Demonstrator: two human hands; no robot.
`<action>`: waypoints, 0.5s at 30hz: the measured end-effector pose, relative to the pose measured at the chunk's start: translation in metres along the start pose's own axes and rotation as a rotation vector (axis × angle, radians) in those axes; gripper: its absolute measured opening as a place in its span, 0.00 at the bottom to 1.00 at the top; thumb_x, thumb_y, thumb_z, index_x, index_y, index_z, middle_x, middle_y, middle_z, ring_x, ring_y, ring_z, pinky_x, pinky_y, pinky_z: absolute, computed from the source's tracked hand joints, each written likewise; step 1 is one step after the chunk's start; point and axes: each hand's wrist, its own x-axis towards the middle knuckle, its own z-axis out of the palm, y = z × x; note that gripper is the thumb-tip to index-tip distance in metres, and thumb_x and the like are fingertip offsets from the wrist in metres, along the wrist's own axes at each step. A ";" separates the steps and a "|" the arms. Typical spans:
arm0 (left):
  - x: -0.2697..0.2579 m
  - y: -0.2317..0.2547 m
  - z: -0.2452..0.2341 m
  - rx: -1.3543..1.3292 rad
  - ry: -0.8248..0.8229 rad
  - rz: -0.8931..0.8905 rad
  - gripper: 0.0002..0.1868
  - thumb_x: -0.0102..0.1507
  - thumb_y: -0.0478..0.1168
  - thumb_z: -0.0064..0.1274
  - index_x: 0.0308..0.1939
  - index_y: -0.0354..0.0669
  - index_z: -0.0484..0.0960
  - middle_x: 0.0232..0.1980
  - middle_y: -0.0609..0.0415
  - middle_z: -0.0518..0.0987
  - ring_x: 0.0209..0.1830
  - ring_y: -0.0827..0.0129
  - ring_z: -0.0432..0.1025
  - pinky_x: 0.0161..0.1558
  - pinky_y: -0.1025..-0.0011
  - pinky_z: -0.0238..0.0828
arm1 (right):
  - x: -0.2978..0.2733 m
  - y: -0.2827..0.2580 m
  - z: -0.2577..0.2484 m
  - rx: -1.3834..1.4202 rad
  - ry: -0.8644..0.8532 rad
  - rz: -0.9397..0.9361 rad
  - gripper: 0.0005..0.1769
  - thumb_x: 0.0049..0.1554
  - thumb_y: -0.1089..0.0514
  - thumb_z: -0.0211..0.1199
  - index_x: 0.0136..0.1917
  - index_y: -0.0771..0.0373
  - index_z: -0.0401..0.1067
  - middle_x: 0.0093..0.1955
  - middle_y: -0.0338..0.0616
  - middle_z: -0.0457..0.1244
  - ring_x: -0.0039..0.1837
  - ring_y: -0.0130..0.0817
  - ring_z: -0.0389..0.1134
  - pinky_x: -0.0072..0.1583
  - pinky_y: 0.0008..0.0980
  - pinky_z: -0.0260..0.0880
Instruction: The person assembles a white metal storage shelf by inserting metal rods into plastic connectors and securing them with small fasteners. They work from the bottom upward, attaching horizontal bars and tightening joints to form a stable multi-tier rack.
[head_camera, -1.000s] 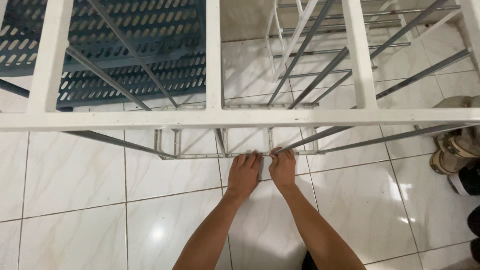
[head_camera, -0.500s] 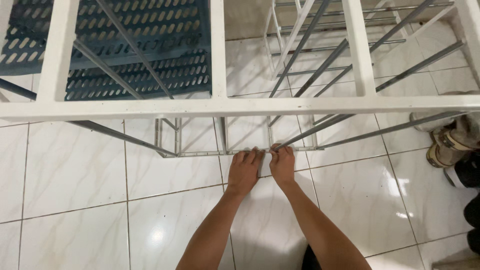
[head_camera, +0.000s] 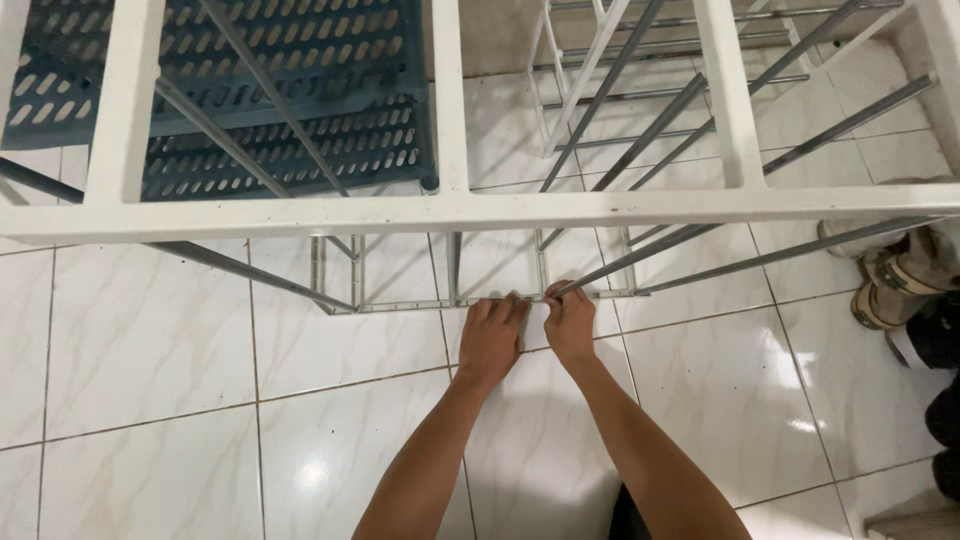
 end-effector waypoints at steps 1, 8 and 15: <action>0.000 -0.001 0.000 -0.003 0.012 0.005 0.32 0.56 0.31 0.55 0.66 0.45 0.76 0.67 0.53 0.73 0.58 0.54 0.66 0.64 0.59 0.62 | -0.001 0.000 0.003 -0.032 0.024 -0.004 0.07 0.53 0.76 0.59 0.42 0.68 0.70 0.42 0.52 0.66 0.42 0.48 0.69 0.44 0.41 0.69; 0.000 -0.004 -0.003 -0.080 0.035 0.019 0.31 0.56 0.31 0.56 0.65 0.44 0.77 0.66 0.52 0.74 0.57 0.53 0.66 0.63 0.58 0.62 | -0.011 0.001 0.022 -0.125 0.191 0.010 0.08 0.52 0.76 0.57 0.43 0.68 0.69 0.45 0.52 0.67 0.45 0.51 0.70 0.47 0.43 0.70; -0.005 -0.009 -0.001 -0.100 0.065 0.055 0.32 0.53 0.31 0.56 0.64 0.42 0.76 0.66 0.50 0.73 0.63 0.55 0.66 0.66 0.59 0.61 | -0.012 -0.010 0.023 -0.105 0.206 0.073 0.08 0.54 0.76 0.57 0.46 0.69 0.68 0.45 0.54 0.65 0.46 0.53 0.68 0.47 0.45 0.68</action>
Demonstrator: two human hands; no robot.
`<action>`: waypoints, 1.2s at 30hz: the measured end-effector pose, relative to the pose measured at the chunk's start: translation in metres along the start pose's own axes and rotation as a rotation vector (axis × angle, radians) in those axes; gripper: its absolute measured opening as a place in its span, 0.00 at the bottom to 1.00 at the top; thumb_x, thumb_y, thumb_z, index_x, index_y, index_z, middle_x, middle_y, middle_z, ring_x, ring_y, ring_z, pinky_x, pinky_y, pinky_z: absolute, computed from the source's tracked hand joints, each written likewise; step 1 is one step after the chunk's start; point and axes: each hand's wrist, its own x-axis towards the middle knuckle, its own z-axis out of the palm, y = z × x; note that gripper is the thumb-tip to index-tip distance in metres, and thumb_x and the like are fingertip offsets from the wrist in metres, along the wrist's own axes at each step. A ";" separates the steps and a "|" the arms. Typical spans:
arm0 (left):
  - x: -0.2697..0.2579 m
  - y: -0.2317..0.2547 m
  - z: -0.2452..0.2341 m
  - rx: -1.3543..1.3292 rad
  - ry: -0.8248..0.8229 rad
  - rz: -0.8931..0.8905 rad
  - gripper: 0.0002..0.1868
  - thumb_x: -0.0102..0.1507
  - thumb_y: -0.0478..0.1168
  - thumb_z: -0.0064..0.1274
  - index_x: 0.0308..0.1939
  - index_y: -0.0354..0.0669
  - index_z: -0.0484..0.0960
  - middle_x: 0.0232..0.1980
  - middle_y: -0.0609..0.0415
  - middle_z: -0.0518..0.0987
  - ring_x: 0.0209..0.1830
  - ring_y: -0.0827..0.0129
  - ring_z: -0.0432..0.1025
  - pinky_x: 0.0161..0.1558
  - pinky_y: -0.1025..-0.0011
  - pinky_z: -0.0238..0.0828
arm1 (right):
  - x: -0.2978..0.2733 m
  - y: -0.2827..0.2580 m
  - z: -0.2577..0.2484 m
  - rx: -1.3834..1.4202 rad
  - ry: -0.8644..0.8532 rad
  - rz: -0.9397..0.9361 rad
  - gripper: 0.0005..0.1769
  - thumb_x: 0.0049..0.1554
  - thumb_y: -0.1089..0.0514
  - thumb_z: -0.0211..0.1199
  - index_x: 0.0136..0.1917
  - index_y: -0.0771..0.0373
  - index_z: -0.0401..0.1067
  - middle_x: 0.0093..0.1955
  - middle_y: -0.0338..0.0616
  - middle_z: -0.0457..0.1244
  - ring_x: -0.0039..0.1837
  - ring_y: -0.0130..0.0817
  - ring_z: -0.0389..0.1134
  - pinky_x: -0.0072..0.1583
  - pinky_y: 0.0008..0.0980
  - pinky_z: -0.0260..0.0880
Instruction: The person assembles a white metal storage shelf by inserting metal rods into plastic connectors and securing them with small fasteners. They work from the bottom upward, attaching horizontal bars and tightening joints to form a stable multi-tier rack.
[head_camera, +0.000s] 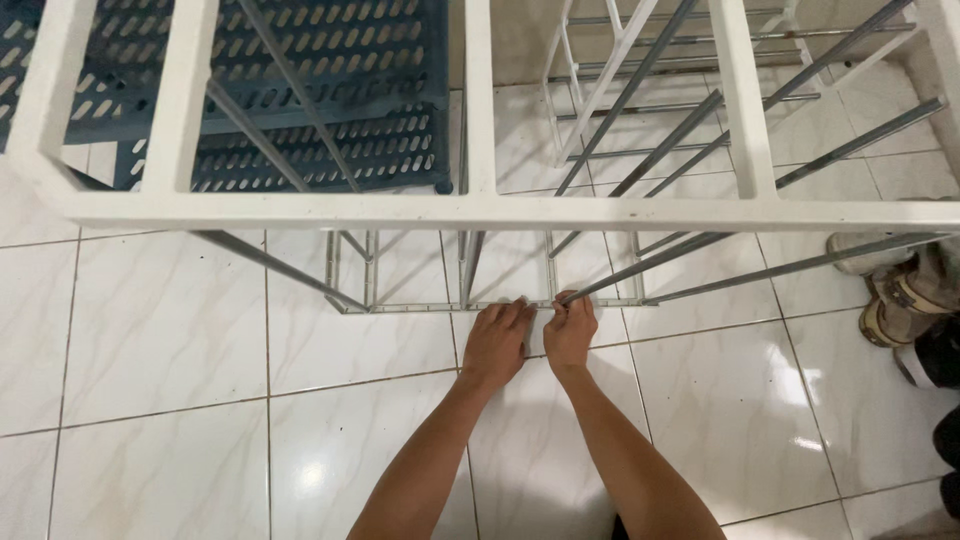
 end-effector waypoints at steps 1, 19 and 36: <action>-0.004 -0.002 0.002 0.007 0.040 0.028 0.32 0.54 0.30 0.56 0.64 0.41 0.76 0.67 0.50 0.73 0.64 0.56 0.67 0.67 0.60 0.61 | 0.001 -0.002 -0.003 0.004 -0.008 -0.012 0.09 0.54 0.76 0.57 0.47 0.69 0.68 0.45 0.54 0.65 0.46 0.53 0.68 0.47 0.45 0.68; -0.002 -0.021 -0.072 -0.462 0.237 -0.478 0.14 0.68 0.29 0.44 0.57 0.35 0.76 0.52 0.39 0.80 0.53 0.43 0.73 0.52 0.53 0.70 | 0.040 -0.170 -0.045 -0.452 -0.058 -1.126 0.15 0.55 0.60 0.66 0.56 0.52 0.72 0.63 0.42 0.58 0.70 0.40 0.59 0.71 0.47 0.59; -0.009 -0.041 -0.141 -0.164 0.263 -0.238 0.06 0.66 0.33 0.49 0.46 0.37 0.75 0.39 0.40 0.79 0.40 0.45 0.75 0.41 0.50 0.70 | 0.112 -0.304 -0.109 -0.973 0.161 -1.633 0.08 0.56 0.52 0.56 0.39 0.51 0.75 0.52 0.38 0.68 0.69 0.33 0.62 0.76 0.41 0.42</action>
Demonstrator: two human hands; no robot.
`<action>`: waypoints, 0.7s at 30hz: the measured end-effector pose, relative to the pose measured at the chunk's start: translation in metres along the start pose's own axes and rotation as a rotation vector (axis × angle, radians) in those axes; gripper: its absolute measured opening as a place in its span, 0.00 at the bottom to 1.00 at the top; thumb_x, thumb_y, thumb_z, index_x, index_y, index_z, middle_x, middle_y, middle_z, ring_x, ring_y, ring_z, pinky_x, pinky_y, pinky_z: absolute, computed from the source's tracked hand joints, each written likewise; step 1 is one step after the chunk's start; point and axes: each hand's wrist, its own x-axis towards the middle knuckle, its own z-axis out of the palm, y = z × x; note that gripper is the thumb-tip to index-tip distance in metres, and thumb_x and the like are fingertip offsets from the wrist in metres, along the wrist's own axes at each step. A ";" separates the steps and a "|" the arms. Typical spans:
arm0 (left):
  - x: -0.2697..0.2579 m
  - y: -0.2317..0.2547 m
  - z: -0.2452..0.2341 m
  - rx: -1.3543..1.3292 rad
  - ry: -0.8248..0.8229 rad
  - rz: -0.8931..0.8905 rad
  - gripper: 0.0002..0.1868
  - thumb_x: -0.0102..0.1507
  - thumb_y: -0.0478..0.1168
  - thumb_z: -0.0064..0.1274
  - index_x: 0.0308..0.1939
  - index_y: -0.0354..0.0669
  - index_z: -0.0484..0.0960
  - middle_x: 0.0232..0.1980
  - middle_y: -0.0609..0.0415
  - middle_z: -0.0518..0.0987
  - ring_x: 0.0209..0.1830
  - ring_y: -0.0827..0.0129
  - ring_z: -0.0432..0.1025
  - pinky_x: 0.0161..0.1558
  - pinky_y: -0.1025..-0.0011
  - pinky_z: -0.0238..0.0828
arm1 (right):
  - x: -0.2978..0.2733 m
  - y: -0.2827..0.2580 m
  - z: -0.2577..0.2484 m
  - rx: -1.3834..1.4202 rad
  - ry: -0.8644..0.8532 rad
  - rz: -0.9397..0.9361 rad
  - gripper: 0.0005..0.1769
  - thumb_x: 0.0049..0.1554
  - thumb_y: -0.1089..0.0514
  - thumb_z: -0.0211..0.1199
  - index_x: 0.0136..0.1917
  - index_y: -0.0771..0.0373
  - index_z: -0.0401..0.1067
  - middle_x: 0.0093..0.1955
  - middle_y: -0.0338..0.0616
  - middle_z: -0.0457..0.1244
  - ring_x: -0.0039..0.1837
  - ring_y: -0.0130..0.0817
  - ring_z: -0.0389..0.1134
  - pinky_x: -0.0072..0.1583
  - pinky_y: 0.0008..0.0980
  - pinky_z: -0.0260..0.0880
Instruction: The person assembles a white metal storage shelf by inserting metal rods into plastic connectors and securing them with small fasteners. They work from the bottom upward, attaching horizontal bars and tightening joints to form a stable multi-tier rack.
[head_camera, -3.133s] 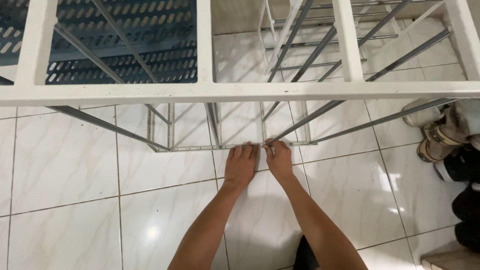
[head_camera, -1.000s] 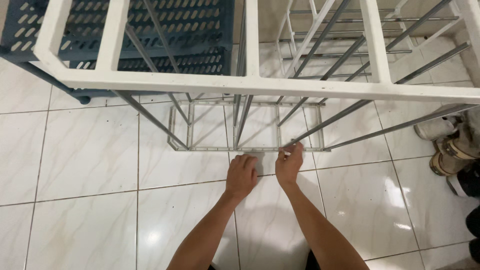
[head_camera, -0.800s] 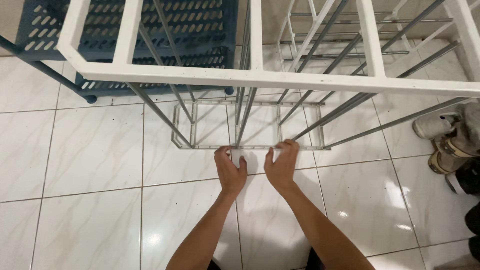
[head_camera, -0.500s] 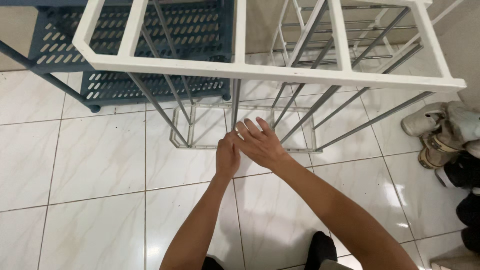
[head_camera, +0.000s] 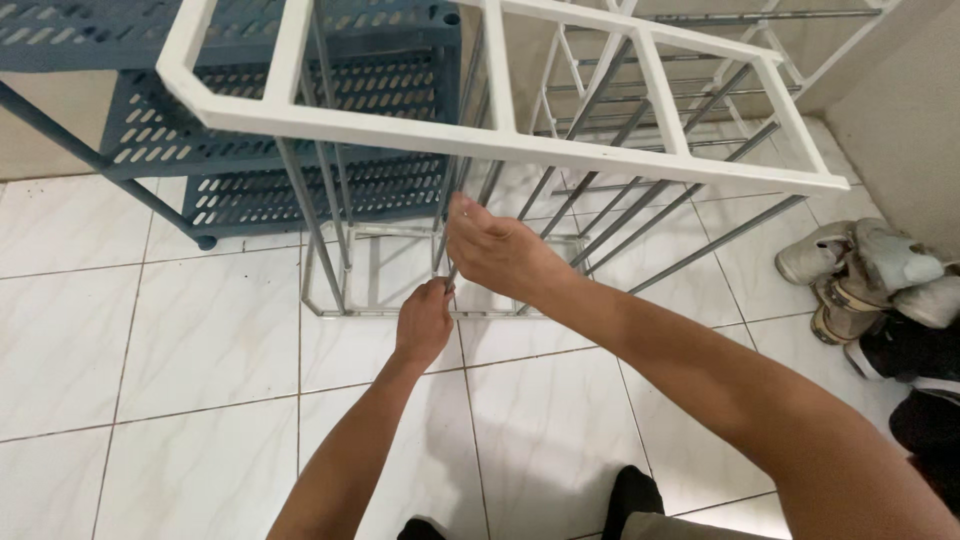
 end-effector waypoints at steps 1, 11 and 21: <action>0.001 0.004 -0.007 0.024 0.016 0.010 0.06 0.67 0.34 0.50 0.47 0.37 0.75 0.39 0.41 0.79 0.40 0.45 0.74 0.41 0.50 0.71 | 0.002 0.007 -0.004 0.011 0.002 -0.018 0.09 0.54 0.51 0.56 0.38 0.51 0.76 0.50 0.37 0.69 0.67 0.35 0.64 0.75 0.39 0.44; 0.025 0.052 -0.092 0.172 0.059 0.207 0.04 0.65 0.35 0.52 0.42 0.40 0.75 0.39 0.49 0.79 0.42 0.51 0.73 0.40 0.53 0.71 | 0.005 0.084 -0.031 0.308 -0.092 0.075 0.10 0.55 0.46 0.63 0.34 0.49 0.73 0.37 0.31 0.63 0.52 0.32 0.65 0.59 0.36 0.60; 0.031 0.108 -0.134 -0.001 0.231 0.295 0.09 0.66 0.33 0.51 0.50 0.40 0.78 0.44 0.46 0.78 0.44 0.49 0.72 0.43 0.54 0.67 | -0.032 0.118 -0.048 0.469 0.022 0.321 0.15 0.56 0.41 0.71 0.37 0.51 0.74 0.38 0.29 0.63 0.50 0.31 0.64 0.57 0.44 0.54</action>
